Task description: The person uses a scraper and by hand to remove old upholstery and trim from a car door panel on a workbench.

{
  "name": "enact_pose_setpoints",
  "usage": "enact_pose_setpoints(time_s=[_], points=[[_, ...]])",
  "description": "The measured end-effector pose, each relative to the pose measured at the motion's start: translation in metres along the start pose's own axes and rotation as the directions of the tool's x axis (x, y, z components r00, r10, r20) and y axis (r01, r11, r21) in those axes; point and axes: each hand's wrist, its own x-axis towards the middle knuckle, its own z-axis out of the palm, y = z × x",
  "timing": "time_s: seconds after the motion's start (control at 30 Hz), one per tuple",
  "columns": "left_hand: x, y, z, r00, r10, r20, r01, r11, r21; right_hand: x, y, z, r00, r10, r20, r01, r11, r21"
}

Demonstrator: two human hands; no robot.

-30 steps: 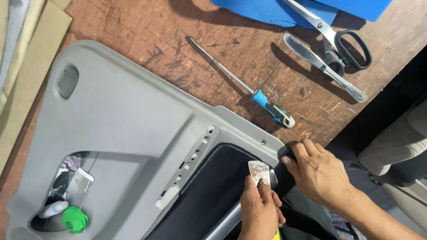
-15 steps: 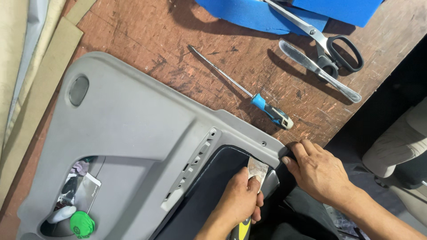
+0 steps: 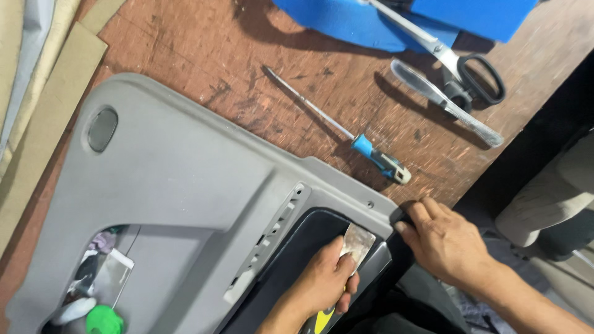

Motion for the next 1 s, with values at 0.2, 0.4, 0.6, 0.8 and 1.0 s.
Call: enact_pose_setpoints(time_s=[0.2,0.4,0.6,0.8,1.0], points=[[0.001,0.02,0.015,0.987,0.159,-0.027,-0.161,0.982,-0.101,-0.003,0.01,-0.018,0.982,-0.106,-0.155,0.127,0.983,0.131],[0.011,0.046,0.018,0.878,0.298,-0.375,-0.424,0.848,-0.318,0.001,0.048,-0.04,0.902,0.148,-0.405,-0.018,0.951,0.309],[0.082,0.128,-0.006,0.679,0.236,-0.695,-0.677,0.567,-0.469,0.026,0.063,-0.043,0.813,0.152,-0.562,0.035,0.951,0.308],[0.106,0.187,-0.038,0.714,0.354,-0.605,-0.689,0.509,-0.516,0.044,0.05,-0.056,0.667,-0.04,-0.744,0.051,0.999,-0.008],[0.172,0.235,-0.024,0.74,0.415,-0.53,-0.673,0.467,-0.573,0.08,0.07,-0.059,0.776,0.026,-0.631,-0.078,0.996,-0.054]])
